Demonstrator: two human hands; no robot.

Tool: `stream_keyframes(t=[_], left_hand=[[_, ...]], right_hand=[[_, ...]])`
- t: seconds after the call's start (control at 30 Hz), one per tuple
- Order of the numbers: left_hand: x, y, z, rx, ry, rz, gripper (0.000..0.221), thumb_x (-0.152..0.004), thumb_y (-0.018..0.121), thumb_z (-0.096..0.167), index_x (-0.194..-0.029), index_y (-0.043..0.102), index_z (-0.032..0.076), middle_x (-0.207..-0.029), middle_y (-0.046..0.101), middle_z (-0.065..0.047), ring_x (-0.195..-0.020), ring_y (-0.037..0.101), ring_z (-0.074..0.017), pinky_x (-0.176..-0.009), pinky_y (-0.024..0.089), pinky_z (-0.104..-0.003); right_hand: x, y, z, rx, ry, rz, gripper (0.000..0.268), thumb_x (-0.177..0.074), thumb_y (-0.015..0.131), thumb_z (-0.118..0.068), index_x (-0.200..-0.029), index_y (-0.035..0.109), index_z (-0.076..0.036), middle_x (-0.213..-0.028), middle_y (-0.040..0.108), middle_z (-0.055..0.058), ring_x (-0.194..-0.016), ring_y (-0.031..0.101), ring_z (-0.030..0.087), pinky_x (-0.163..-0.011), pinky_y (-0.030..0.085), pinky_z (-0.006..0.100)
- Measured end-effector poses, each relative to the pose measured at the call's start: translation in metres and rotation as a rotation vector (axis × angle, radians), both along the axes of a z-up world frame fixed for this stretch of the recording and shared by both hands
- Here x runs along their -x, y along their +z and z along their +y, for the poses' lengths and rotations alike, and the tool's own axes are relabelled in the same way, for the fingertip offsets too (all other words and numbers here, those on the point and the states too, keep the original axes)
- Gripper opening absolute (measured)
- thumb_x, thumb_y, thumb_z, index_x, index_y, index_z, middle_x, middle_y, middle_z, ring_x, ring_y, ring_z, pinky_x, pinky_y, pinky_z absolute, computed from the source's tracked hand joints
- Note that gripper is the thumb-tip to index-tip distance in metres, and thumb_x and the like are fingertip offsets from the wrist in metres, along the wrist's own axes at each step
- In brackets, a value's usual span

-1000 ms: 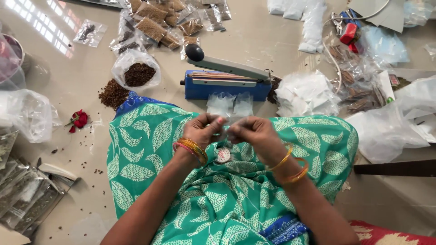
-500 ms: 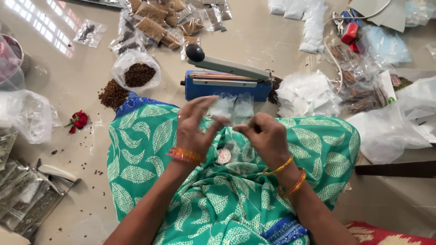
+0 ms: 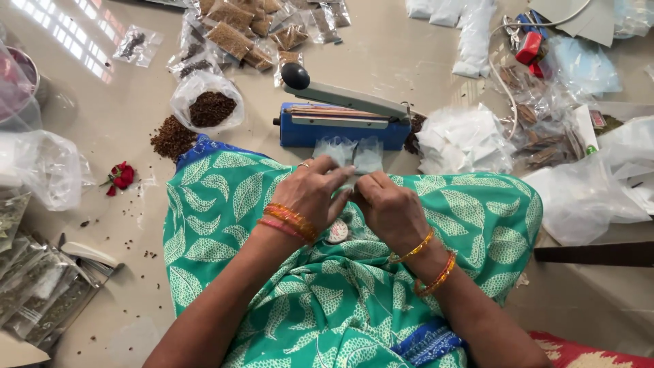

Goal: The person fills small plastic bags with product by hand, then seals the bags using a heat sealer, placing the sealed bags on the floor.

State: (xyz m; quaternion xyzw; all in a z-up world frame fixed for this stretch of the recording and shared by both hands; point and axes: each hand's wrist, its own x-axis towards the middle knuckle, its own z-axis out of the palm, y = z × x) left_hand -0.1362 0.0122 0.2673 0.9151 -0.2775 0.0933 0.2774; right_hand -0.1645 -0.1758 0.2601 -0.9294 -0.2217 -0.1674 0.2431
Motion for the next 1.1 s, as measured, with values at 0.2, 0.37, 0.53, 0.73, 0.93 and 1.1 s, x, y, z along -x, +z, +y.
stream_keyframes(t=[0.2,0.37,0.53,0.73,0.93,1.1], left_hand=[[-0.004,-0.021,-0.001,-0.037,-0.048,-0.01,0.015,-0.082,0.075,0.022,-0.096,0.078,0.017,-0.101,0.07,-0.006,-0.099,0.067,-0.0308,-0.077,0.058,-0.045],[-0.006,-0.03,-0.003,-0.199,0.027,0.079,0.008,-0.088,0.072,0.021,-0.091,0.076,0.014,-0.1,0.069,-0.006,-0.102,0.068,-0.0282,-0.081,0.059,-0.043],[-0.001,-0.02,-0.005,-0.119,-0.058,-0.022,0.005,-0.082,0.071,0.019,-0.082,0.075,0.016,-0.095,0.071,-0.005,-0.096,0.069,-0.0316,-0.075,0.059,-0.045],[-0.004,-0.025,0.003,-0.208,0.04,0.155,0.011,-0.085,0.067,0.018,-0.091,0.076,0.016,-0.097,0.07,-0.008,-0.09,0.069,-0.033,-0.073,0.059,-0.046],[-0.002,-0.019,0.002,-0.217,0.05,0.211,0.02,-0.092,0.068,0.031,-0.088,0.074,0.012,-0.095,0.07,-0.011,-0.088,0.07,-0.0333,-0.073,0.058,-0.048],[0.001,-0.028,0.002,-0.203,0.059,0.227,0.019,-0.091,0.067,0.029,-0.089,0.07,0.011,-0.095,0.071,-0.012,-0.088,0.071,-0.0336,-0.074,0.058,-0.048]], right_hand=[[0.0,-0.002,0.004,-0.016,-0.01,0.049,0.021,-0.087,0.078,-0.017,-0.089,0.06,-0.007,-0.088,0.063,0.011,-0.073,0.066,0.036,-0.059,0.053,0.044],[0.002,-0.003,0.002,-0.006,0.007,0.078,0.025,-0.085,0.079,-0.021,-0.087,0.059,-0.007,-0.085,0.062,0.011,-0.071,0.066,0.035,-0.057,0.053,0.044],[0.007,-0.005,0.002,0.047,0.039,0.026,0.016,-0.089,0.074,-0.014,-0.09,0.06,-0.006,-0.086,0.063,0.011,-0.073,0.067,0.034,-0.059,0.053,0.043],[0.012,0.0,0.005,0.067,0.078,-0.003,0.009,-0.089,0.07,-0.008,-0.093,0.062,-0.005,-0.089,0.064,0.01,-0.078,0.069,0.032,-0.062,0.054,0.041],[0.015,-0.003,0.007,-0.019,0.043,-0.007,0.011,-0.093,0.067,-0.006,-0.104,0.066,-0.006,-0.1,0.069,0.01,-0.081,0.07,0.032,-0.066,0.057,0.039],[0.031,0.005,0.018,-0.042,0.086,-0.094,0.018,-0.094,0.069,-0.01,-0.111,0.066,-0.006,-0.107,0.071,0.012,-0.079,0.07,0.031,-0.066,0.057,0.039]])
